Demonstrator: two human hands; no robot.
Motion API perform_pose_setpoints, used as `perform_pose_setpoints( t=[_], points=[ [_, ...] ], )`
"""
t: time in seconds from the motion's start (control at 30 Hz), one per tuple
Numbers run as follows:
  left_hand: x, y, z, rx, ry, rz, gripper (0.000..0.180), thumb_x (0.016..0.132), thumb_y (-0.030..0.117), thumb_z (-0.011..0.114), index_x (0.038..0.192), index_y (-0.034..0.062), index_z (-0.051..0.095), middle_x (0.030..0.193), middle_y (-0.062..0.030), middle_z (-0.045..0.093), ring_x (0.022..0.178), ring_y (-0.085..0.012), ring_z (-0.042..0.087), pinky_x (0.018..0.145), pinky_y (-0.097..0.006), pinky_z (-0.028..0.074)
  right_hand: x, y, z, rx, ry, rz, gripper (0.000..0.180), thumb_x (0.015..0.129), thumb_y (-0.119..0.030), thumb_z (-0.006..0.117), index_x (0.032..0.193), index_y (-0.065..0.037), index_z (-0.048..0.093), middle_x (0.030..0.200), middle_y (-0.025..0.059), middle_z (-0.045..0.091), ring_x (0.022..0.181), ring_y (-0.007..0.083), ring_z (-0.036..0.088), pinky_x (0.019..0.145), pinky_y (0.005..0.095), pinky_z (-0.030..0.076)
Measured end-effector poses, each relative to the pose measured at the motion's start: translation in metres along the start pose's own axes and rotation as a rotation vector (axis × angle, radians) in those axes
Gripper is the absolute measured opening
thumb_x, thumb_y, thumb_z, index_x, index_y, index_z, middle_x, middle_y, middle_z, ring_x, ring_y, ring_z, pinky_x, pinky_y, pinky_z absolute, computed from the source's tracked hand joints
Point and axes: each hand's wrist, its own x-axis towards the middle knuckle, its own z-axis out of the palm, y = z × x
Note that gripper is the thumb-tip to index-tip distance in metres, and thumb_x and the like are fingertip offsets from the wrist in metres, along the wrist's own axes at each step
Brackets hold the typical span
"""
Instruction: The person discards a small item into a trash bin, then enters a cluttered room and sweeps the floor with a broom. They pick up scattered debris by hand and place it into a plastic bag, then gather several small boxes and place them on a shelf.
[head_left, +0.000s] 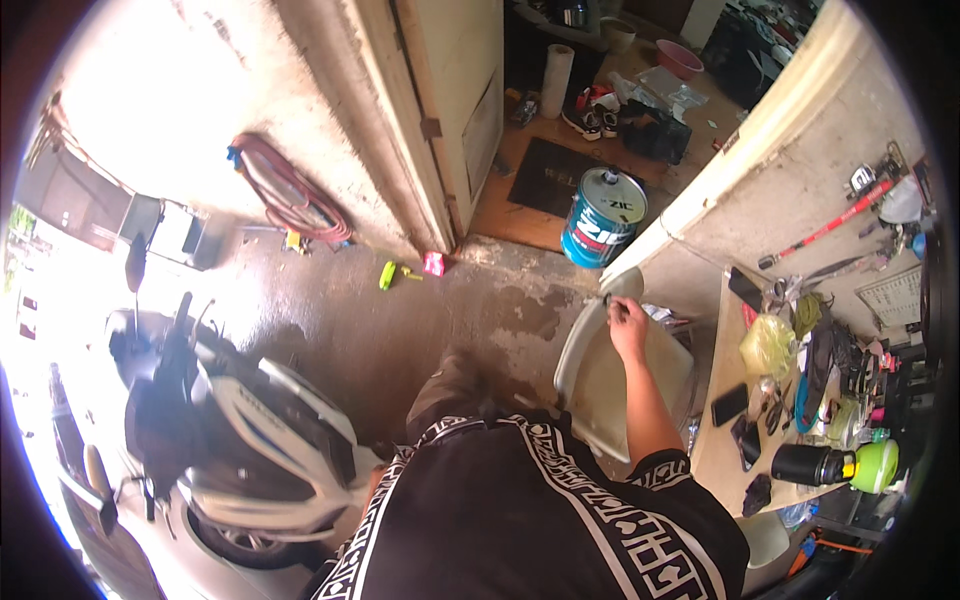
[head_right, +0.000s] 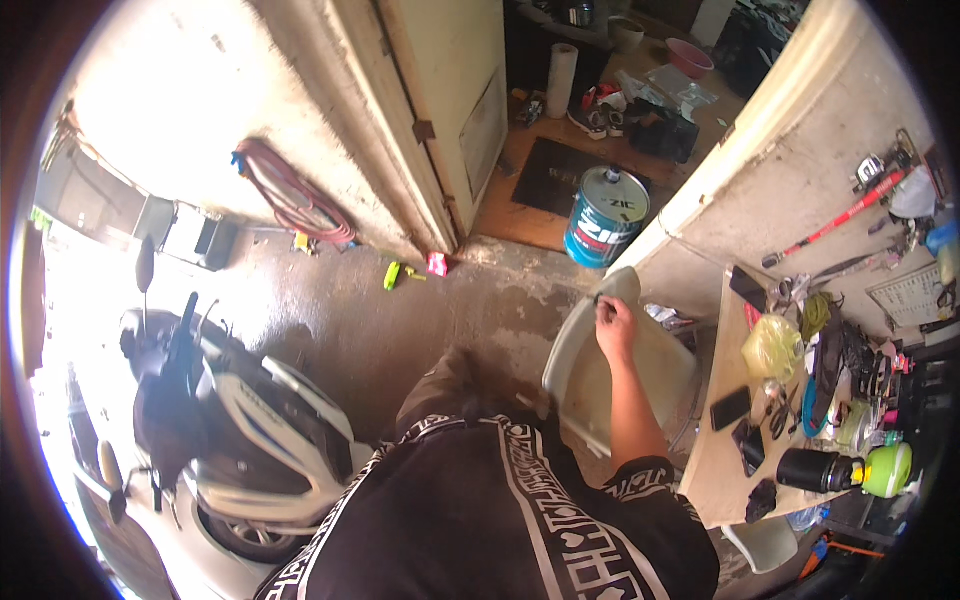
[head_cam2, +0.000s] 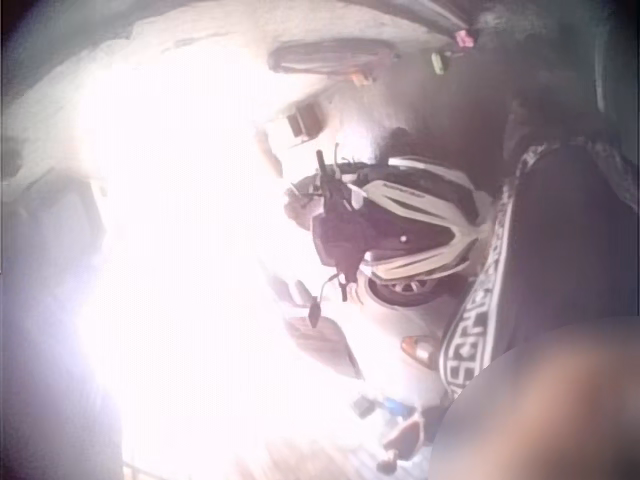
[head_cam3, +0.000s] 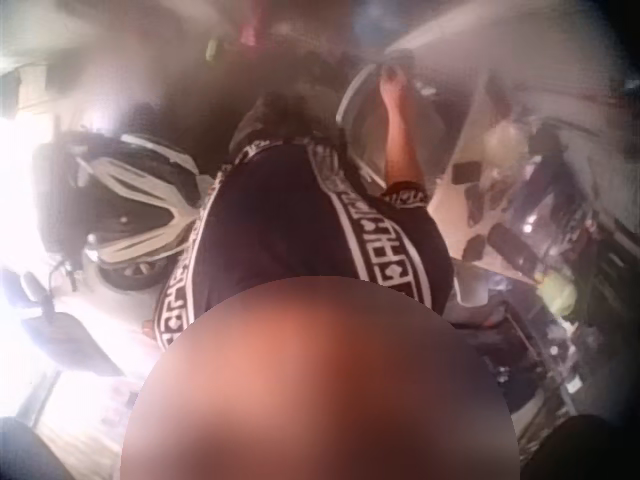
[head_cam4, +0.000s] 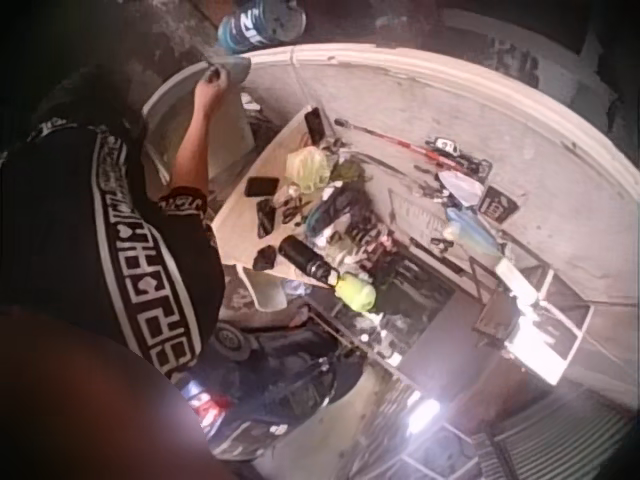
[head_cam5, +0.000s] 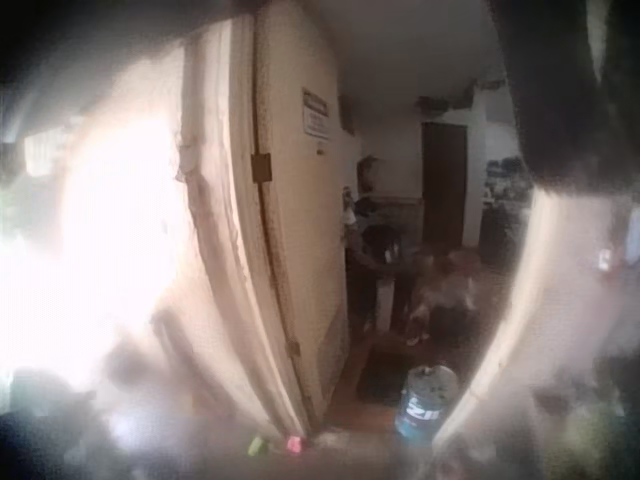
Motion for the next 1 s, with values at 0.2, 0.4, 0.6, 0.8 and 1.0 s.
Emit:
perform_pose_setpoints(
  t=[0.2,0.4,0.6,0.8,1.0],
  points=[
    [0.138,0.093,-0.022,0.069,0.018,0.027,0.029,0.079,0.021,0.055,0.087,-0.0060,0.065,0.080,-0.0193,0.068,0.078,-0.0264,0.066,0.071,-0.040,0.050,0.126,-0.003,0.066,-0.433,-0.340,0.118,0.022,0.080,-0.026,0.066,0.086,-0.005,0.065,0.084,0.0146,0.067,0.081,0.0318,0.065,0.071,0.0392,0.051],
    [0.289,0.269,-0.068,0.006,0.036,0.296,0.032,0.079,0.022,0.055,0.085,-0.0078,0.064,0.078,-0.0210,0.067,0.078,-0.0269,0.066,0.071,-0.041,0.050,0.142,0.077,0.079,-0.893,-0.896,-0.029,0.020,0.077,-0.026,0.063,0.082,-0.007,0.064,0.081,0.0150,0.065,0.082,0.0317,0.065,0.071,0.0447,0.051],
    [0.384,0.495,-0.065,0.020,-0.327,0.420,0.022,0.076,0.018,0.067,0.087,0.0000,0.060,0.079,-0.0145,0.063,0.067,-0.0237,0.063,0.064,-0.035,0.050,0.133,0.116,0.068,0.512,-0.603,1.077,0.004,0.082,-0.013,0.058,0.083,-0.010,0.055,0.068,0.0069,0.055,0.060,0.0208,0.057,0.049,0.0354,0.044],
    [0.380,0.721,-0.020,0.010,-0.488,0.670,0.024,0.085,0.018,0.061,0.097,-0.0013,0.053,0.087,-0.0149,0.063,0.079,-0.0218,0.063,0.073,-0.034,0.049,0.170,0.123,0.117,0.303,-0.174,1.543,0.003,0.088,-0.011,0.050,0.088,-0.013,0.052,0.063,0.0059,0.048,0.048,0.0169,0.045,0.043,0.0315,0.036],
    [0.412,0.910,0.031,-0.010,-0.490,0.437,0.024,0.090,0.016,0.057,0.103,-0.0036,0.053,0.090,-0.0141,0.063,0.078,-0.0209,0.063,0.072,-0.033,0.050,0.409,0.140,0.133,0.137,-0.335,1.249,0.010,0.085,-0.018,0.056,0.089,-0.009,0.058,0.065,0.0057,0.057,0.053,0.0165,0.054,0.049,0.0316,0.045]
  ],
)
